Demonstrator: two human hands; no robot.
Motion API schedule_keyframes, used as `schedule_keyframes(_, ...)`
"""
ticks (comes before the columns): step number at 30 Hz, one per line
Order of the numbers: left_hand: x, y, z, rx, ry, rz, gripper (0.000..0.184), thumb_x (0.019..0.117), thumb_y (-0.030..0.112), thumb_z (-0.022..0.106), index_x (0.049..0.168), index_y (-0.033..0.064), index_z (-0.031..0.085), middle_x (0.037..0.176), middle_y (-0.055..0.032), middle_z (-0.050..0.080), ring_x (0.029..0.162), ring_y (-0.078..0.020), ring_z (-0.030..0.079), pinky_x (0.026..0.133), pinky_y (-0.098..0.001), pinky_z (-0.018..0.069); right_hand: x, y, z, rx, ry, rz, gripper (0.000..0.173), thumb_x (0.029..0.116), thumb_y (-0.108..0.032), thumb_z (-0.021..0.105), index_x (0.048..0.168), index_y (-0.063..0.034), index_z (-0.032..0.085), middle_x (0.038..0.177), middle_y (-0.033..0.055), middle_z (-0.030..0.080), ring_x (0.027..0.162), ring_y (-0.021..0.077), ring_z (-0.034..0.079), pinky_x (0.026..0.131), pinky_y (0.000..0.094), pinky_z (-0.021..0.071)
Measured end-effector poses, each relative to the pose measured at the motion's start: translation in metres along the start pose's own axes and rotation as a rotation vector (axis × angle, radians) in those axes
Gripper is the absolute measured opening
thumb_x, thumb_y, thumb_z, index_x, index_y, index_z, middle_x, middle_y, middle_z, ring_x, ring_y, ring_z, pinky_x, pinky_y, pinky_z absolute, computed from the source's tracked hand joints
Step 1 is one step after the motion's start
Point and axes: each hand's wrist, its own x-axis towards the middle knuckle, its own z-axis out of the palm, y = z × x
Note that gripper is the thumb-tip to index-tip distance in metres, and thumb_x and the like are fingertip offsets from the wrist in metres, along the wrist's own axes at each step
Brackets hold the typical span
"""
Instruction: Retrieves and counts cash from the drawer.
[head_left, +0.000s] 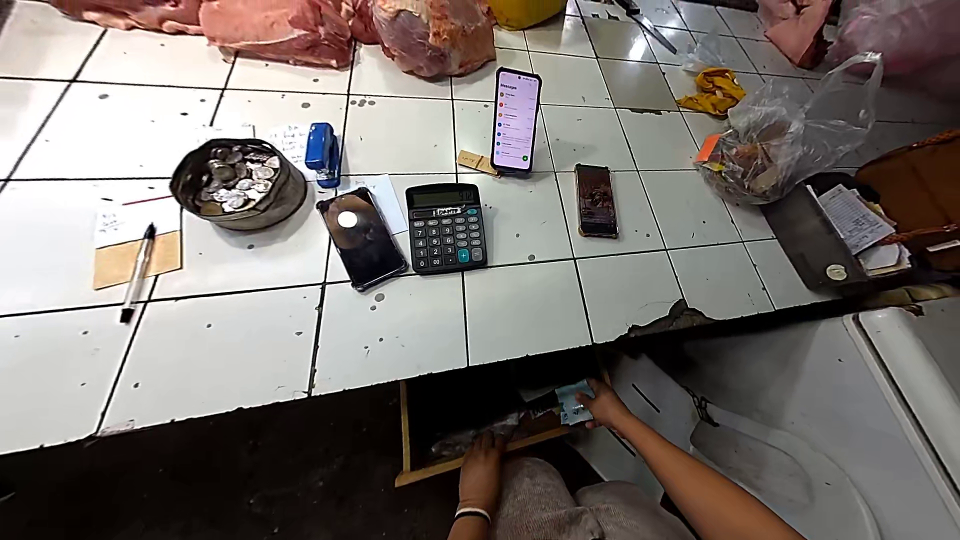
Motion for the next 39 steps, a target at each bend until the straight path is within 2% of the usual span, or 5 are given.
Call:
schedule_keyframes(10, 0.029, -0.022, -0.017, 0.04, -0.365, -0.032, 0.054, 0.0977, 0.022, 0.065, 0.147, 0.0063, 0.051, 0.151, -0.0185, 0.051, 0.144, -0.0378, 0.042, 0.119, -0.063, 0.0244, 0.01, 0.014, -0.013, -0.208, 0.085, -0.042, 0.044, 0.1072, -0.016, 0.055, 0.148, 0.0008, 0.049, 0.144, 0.0263, 0.056, 0.122, 0.0368, 0.064, 0.104, 0.0493, 0.0516)
schedule_keyframes(13, 0.026, -0.009, -0.056, -0.018, -0.484, -0.041, 0.056, 0.0981, 0.045, 0.065, 0.14, 0.0073, 0.058, 0.142, -0.0203, 0.058, 0.136, -0.0388, 0.052, 0.112, -0.0635, 0.0372, 0.009, 0.014, -0.02, -0.279, 0.128, -0.046, 0.043, 0.107, -0.019, 0.056, 0.146, -0.0015, 0.053, 0.139, 0.025, 0.06, 0.12, 0.0362, 0.065, 0.105, 0.0501, 0.0497)
schedule_keyframes(18, 0.042, 0.024, -0.096, -0.32, -0.09, -0.023, 0.056, 0.1066, 0.042, 0.052, 0.147, 0.0031, 0.052, 0.147, -0.021, 0.054, 0.14, -0.0353, 0.049, 0.118, -0.0526, 0.0371, 0.008, 0.024, -0.026, -0.209, 0.146, -0.036, 0.044, 0.1073, -0.021, 0.056, 0.147, -0.0039, 0.052, 0.141, 0.0228, 0.059, 0.125, 0.035, 0.063, 0.106, 0.0514, 0.0499)
schedule_keyframes(23, 0.089, 0.048, -0.081, -0.193, -0.085, 0.035, 0.073, 0.1054, 0.043, 0.053, 0.157, -0.0039, 0.031, 0.164, -0.0248, 0.029, 0.156, -0.0385, 0.021, 0.126, -0.0536, 0.0141, 0.0, 0.02, -0.023, -0.116, 0.151, -0.059, 0.04, 0.1085, -0.019, 0.054, 0.146, -0.0037, 0.052, 0.133, 0.0227, 0.063, 0.098, 0.0313, 0.073, 0.088, 0.0461, 0.059)
schedule_keyframes(39, 0.101, 0.07, -0.081, -0.259, -0.106, -0.001, 0.079, 0.0968, 0.039, 0.068, 0.155, -0.0033, 0.036, 0.163, -0.0261, 0.03, 0.154, -0.0416, 0.02, 0.125, -0.057, 0.0147, -0.005, 0.009, -0.025, -0.211, 0.19, -0.181, 0.04, 0.1108, -0.021, 0.047, 0.145, -0.0023, 0.053, 0.116, 0.0205, 0.071, 0.101, 0.0295, 0.071, 0.097, 0.0451, 0.0531)
